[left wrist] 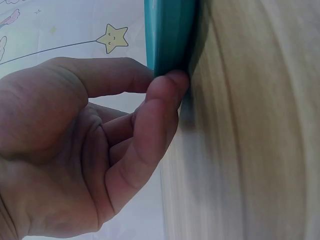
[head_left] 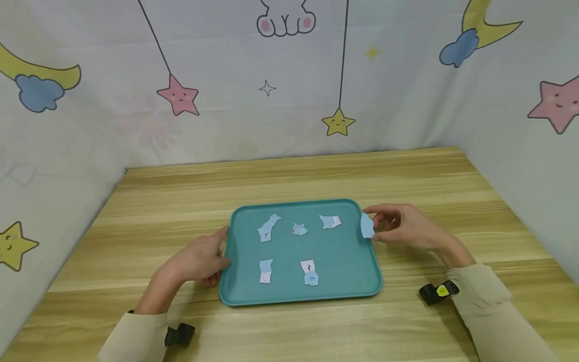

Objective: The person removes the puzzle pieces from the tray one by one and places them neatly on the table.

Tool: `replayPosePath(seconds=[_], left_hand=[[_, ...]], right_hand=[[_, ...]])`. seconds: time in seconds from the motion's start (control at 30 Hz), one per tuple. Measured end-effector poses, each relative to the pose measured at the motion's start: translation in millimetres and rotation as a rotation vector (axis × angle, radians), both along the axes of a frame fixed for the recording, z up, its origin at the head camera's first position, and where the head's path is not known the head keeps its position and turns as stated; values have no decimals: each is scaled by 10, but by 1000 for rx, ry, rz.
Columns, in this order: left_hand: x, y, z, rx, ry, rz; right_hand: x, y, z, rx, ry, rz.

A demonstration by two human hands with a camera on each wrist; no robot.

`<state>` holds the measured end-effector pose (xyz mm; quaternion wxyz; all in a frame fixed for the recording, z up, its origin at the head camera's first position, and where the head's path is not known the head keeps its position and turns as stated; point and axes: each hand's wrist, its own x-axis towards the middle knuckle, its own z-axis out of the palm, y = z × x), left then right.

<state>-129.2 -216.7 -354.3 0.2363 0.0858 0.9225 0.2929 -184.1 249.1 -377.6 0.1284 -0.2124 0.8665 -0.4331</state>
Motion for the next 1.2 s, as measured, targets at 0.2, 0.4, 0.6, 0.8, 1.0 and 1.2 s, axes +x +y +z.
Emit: replayPosePath(seconds=[0.2, 0.4, 0.6, 0.8, 1.0, 1.2], left_hand=[[1, -1, -3, 2, 4, 1], [-3, -3, -9, 4, 14, 3], [-8, -7, -18, -1, 18, -4], [-2, 4, -22, 19, 18, -2], [-7, 19, -17, 25, 9, 1], [-24, 8, -15, 26, -2, 8]], right_hand=[[-20, 42, -13, -28, -15, -15], [-45, 72, -24, -64, -25, -17], [-69, 112, -31, -76, -24, -21], [-96, 170, -27, -46, -31, -30], [-176, 199, -46, -32, -52, -47], [-294, 206, -26, -7, -84, -64]])
